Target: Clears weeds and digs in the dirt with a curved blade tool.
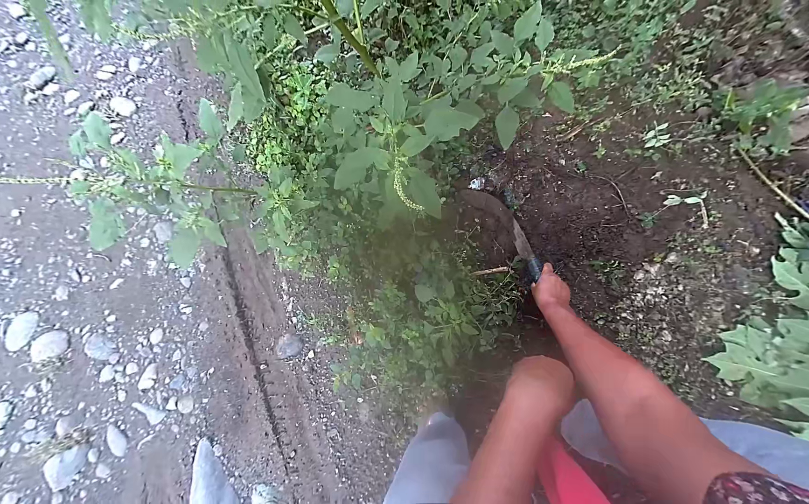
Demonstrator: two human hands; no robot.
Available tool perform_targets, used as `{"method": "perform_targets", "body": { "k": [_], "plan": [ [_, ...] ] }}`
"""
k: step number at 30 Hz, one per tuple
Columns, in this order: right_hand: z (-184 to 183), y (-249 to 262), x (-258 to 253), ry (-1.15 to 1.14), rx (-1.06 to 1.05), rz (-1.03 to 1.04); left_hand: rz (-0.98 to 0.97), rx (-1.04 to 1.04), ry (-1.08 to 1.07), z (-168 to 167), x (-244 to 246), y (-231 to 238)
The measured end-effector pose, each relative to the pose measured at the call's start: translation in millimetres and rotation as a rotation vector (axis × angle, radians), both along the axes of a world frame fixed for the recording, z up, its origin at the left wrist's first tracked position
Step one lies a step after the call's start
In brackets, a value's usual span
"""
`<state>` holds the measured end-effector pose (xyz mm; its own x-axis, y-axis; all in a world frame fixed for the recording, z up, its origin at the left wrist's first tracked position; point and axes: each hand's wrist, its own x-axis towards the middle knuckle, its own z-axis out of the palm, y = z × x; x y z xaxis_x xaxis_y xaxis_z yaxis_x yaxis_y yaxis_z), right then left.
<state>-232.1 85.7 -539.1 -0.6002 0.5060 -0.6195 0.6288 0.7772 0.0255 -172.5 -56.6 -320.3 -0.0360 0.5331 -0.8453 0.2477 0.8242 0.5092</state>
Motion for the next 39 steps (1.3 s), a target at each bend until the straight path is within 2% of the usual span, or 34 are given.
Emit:
{"method": "perform_targets", "body": {
  "k": [2, 4, 7, 9, 11, 14, 17, 20, 23, 25, 27, 30, 31, 33, 35, 39],
  "plan": [
    [6.1, 7.6, -0.9, 0.034, -0.042, -0.017, -0.014, 0.004, -0.008, -1.0, 0.1, -1.0],
    [4.4, 7.8, -2.6, 0.163, -0.183, -0.135, -0.025, 0.015, -0.008, -1.2, 0.4, 0.4],
    [-8.6, -16.9, -13.5, 0.427, -0.471, -0.406, -0.027, 0.028, -0.014, -2.6, 1.7, 1.0],
    [-21.7, -38.9, -23.9, 0.459, -0.541, -0.5, -0.005, 0.024, -0.012, -6.6, 3.8, -0.4],
    [-26.2, -50.4, -25.2, 0.292, -0.474, -0.369, 0.019, 0.001, -0.003, -8.2, 5.3, -0.3],
    [-18.6, -38.8, -18.1, -0.041, -0.3, 0.025, 0.007, -0.003, -0.014, -2.8, 1.1, -0.7],
    [-6.7, -9.5, -12.9, -0.03, -0.242, 0.128, -0.038, -0.004, -0.025, -0.2, -3.3, 0.3],
    [-3.7, -5.0, -7.4, 0.156, -0.316, -0.074, -0.047, 0.018, -0.032, -1.2, -2.0, 2.0],
    [-15.4, -32.7, -17.4, 0.4, -0.491, -0.415, -0.027, 0.071, -0.004, -16.0, 7.0, 5.3],
    [-31.8, -51.2, -28.4, 0.458, -0.583, -0.543, 0.007, 0.048, 0.014, -18.7, 10.0, 5.3],
    [-34.5, -59.4, -38.2, 0.317, -0.547, -0.415, 0.059, 0.003, 0.035, -16.1, 8.7, 3.1],
    [-23.6, -46.4, -44.4, -0.016, -0.298, 0.039, 0.036, -0.011, -0.001, -4.7, 0.4, 3.3],
    [-19.2, -38.9, -43.9, -0.036, -0.254, 0.119, 0.017, -0.003, -0.019, -3.2, -0.9, 4.6],
    [-17.1, -19.9, -38.6, 0.017, -0.261, 0.15, -0.02, 0.029, -0.018, -8.2, 1.5, 6.4],
    [-19.4, -8.1, -28.1, 0.124, -0.335, 0.037, -0.037, 0.048, -0.01, -13.9, 3.2, 5.9],
    [-27.6, -26.5, -7.8, 0.361, -0.528, -0.401, -0.016, 0.057, -0.009, -18.4, 8.2, 7.0]
  ]
}}
